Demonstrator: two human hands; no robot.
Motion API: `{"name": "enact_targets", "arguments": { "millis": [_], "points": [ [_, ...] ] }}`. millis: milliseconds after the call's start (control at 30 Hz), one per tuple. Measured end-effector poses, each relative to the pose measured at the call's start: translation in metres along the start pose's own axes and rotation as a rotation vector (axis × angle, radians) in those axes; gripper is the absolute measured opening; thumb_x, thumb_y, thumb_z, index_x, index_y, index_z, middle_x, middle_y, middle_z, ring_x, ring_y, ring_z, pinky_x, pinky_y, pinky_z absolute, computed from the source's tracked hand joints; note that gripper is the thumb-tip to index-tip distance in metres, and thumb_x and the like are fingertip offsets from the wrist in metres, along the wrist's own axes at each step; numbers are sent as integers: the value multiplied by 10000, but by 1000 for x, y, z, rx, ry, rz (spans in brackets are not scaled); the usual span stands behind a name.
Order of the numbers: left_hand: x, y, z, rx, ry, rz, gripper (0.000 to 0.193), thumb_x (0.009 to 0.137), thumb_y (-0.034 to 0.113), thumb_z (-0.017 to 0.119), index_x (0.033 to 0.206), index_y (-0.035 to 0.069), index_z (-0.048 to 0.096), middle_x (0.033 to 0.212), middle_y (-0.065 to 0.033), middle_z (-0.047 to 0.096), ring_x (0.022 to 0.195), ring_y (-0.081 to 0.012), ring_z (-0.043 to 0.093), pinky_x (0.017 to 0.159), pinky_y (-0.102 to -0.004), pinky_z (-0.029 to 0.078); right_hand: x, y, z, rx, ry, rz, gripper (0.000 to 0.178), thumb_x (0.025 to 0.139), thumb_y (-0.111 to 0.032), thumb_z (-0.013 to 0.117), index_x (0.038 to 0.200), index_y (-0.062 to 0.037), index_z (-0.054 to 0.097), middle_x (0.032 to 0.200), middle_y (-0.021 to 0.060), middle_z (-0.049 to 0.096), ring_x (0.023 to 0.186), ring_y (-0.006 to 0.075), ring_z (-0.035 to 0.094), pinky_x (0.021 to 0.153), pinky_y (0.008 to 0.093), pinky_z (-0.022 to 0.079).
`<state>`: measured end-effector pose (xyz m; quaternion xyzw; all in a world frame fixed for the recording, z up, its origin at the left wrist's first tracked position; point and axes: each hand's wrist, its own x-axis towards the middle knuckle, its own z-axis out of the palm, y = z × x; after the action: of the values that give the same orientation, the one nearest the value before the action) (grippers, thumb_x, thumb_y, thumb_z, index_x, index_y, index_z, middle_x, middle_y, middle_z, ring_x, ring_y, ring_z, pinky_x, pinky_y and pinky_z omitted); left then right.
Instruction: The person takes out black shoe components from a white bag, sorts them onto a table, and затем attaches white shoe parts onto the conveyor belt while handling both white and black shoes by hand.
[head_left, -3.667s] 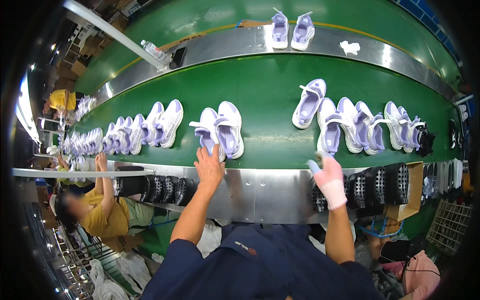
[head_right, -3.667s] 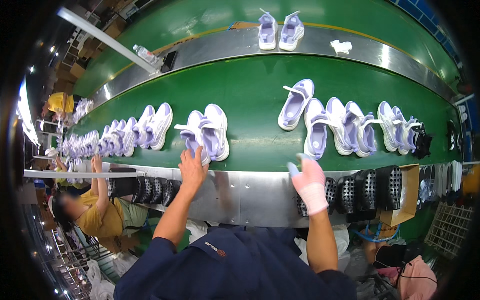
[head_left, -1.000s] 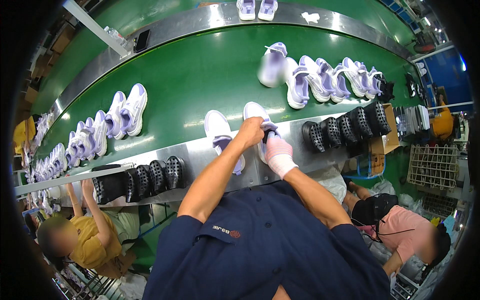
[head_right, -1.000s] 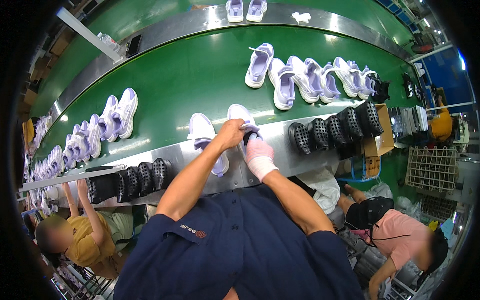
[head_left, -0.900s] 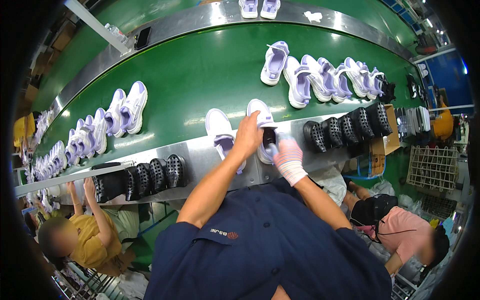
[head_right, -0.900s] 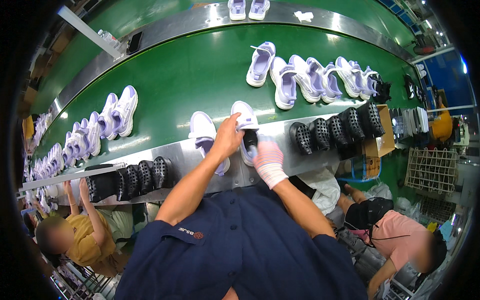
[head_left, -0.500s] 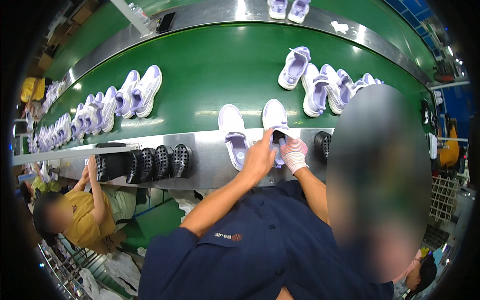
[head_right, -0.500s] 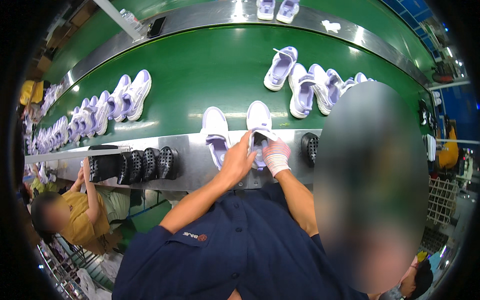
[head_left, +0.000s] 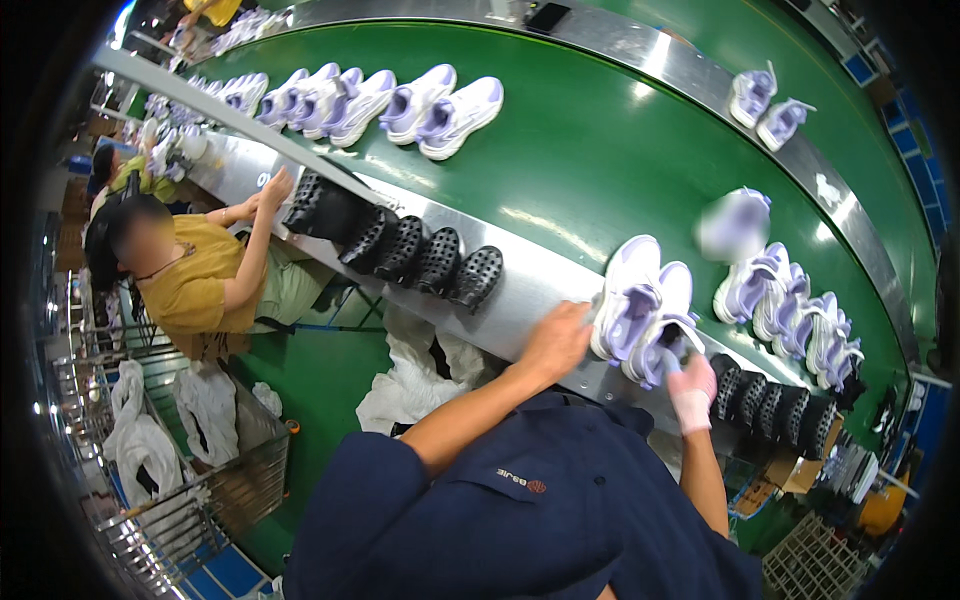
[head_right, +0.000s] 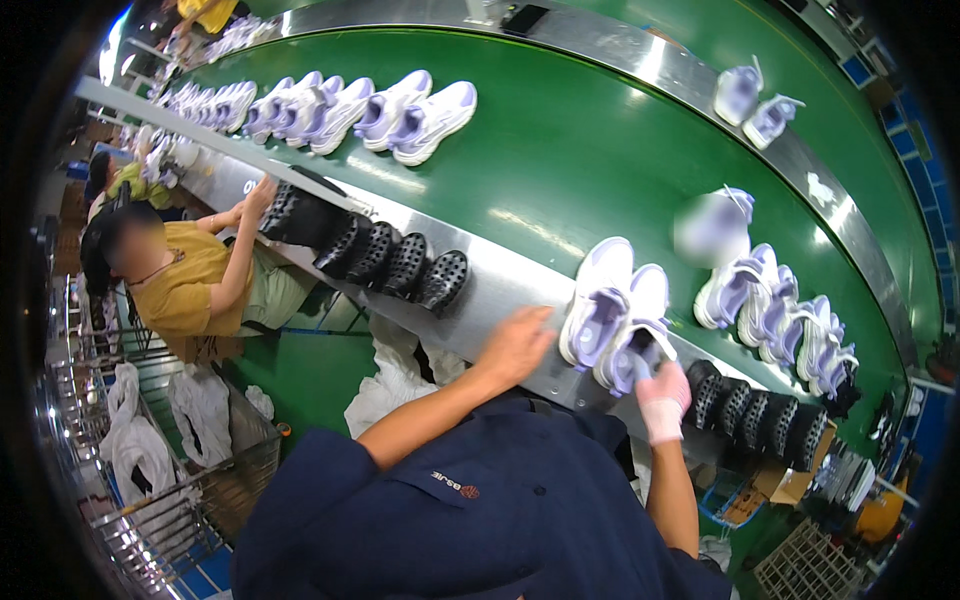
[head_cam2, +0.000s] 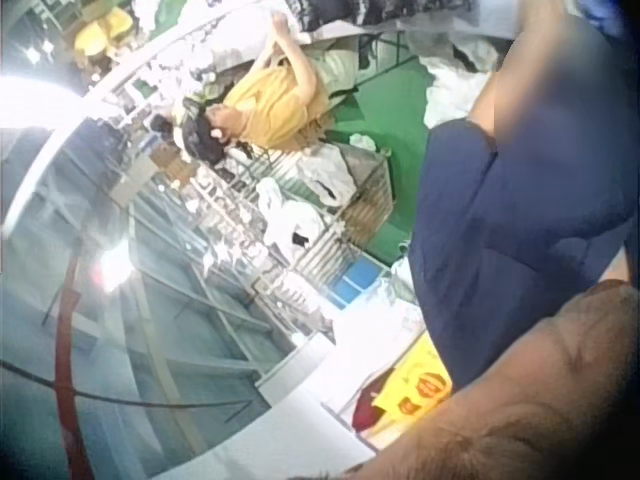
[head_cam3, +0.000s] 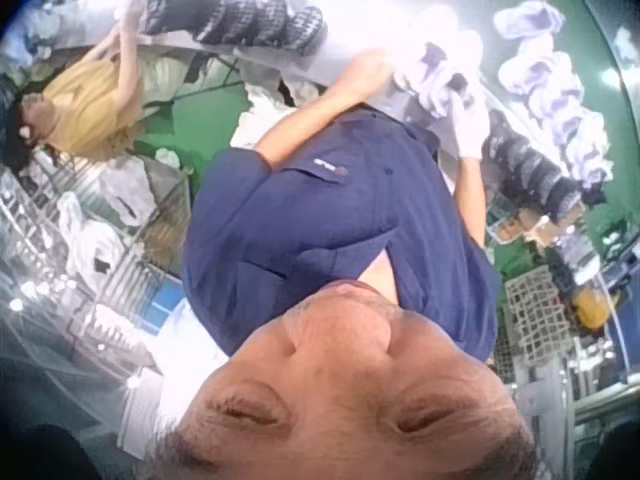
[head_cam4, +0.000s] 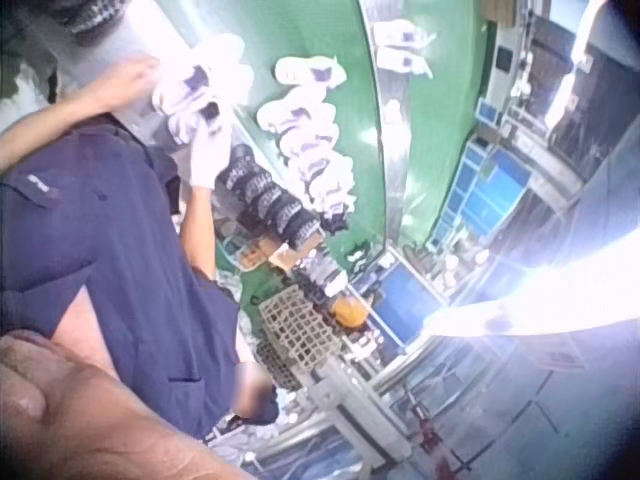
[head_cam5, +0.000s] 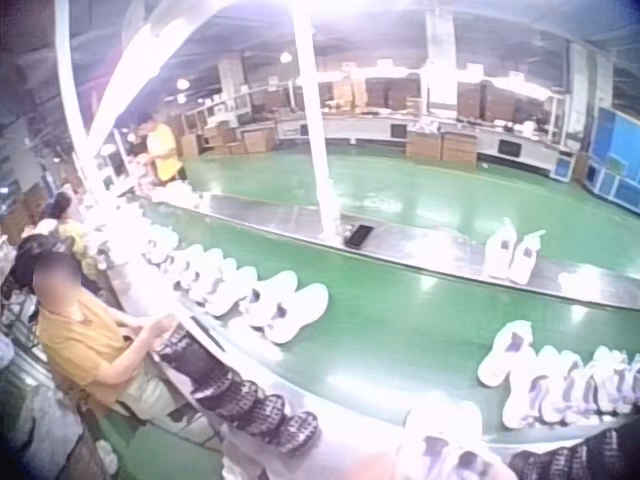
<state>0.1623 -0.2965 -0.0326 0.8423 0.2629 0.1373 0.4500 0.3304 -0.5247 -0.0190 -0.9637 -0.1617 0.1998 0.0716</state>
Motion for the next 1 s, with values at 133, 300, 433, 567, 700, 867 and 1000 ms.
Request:
{"name": "enact_targets", "arguments": {
  "millis": [133,300,433,567,700,867,1000],
  "points": [
    [-18,-49,-138,519,543,-46,153,910,134,700,1017,28,679,959,-139,650,924,-366,599,823,-474,485,-45,-9,-26,388,251,-107,297,947,-232,710,1104,19,683,910,208,733,804,302,715,758,403,558],
    [-23,-134,-200,812,670,-249,521,842,292,819,1231,5,628,1164,-175,617,1073,-393,572,937,-481,486,-58,-83,-11,514,122,-298,224,944,-184,716,1067,3,705,887,193,741,763,241,720,734,365,561],
    [-19,-111,-216,807,591,-105,473,783,232,856,1154,7,667,1118,-154,652,1065,-376,587,913,-467,492,-66,-119,-4,326,115,-408,238,914,-214,728,1063,-29,741,869,229,727,835,360,734,771,421,559],
    [-26,-11,-182,581,529,194,502,758,222,862,1146,-26,663,1081,-166,639,996,-368,592,862,-482,481,-76,-165,2,742,-122,-439,586,941,-342,739,1373,19,575,1111,205,729,983,271,713,816,419,550],
    [-16,52,-116,60,-3,469,567,706,195,862,1187,-14,646,1205,-188,598,1106,-369,577,948,-441,488,-79,-181,-6,1670,-520,61,394,949,-290,734,1236,-40,630,1111,38,671,1046,146,622,866,335,536],
    [28,38,-53,-470,-170,-12,656,836,288,818,1357,-11,555,1304,-189,561,1134,-300,584,885,-395,524,-90,-125,-29,1646,-698,60,440,921,-136,663,1339,-15,601,1197,68,694,1082,183,670,935,352,535],
    [43,16,-3,-696,-358,-176,450,843,29,764,1272,8,632,1065,-48,681,944,-137,633,874,-283,523,-99,-125,-54,595,-211,-159,497,960,-328,663,1312,17,595,1067,180,743,988,306,731,867,407,560]
  ]
}}
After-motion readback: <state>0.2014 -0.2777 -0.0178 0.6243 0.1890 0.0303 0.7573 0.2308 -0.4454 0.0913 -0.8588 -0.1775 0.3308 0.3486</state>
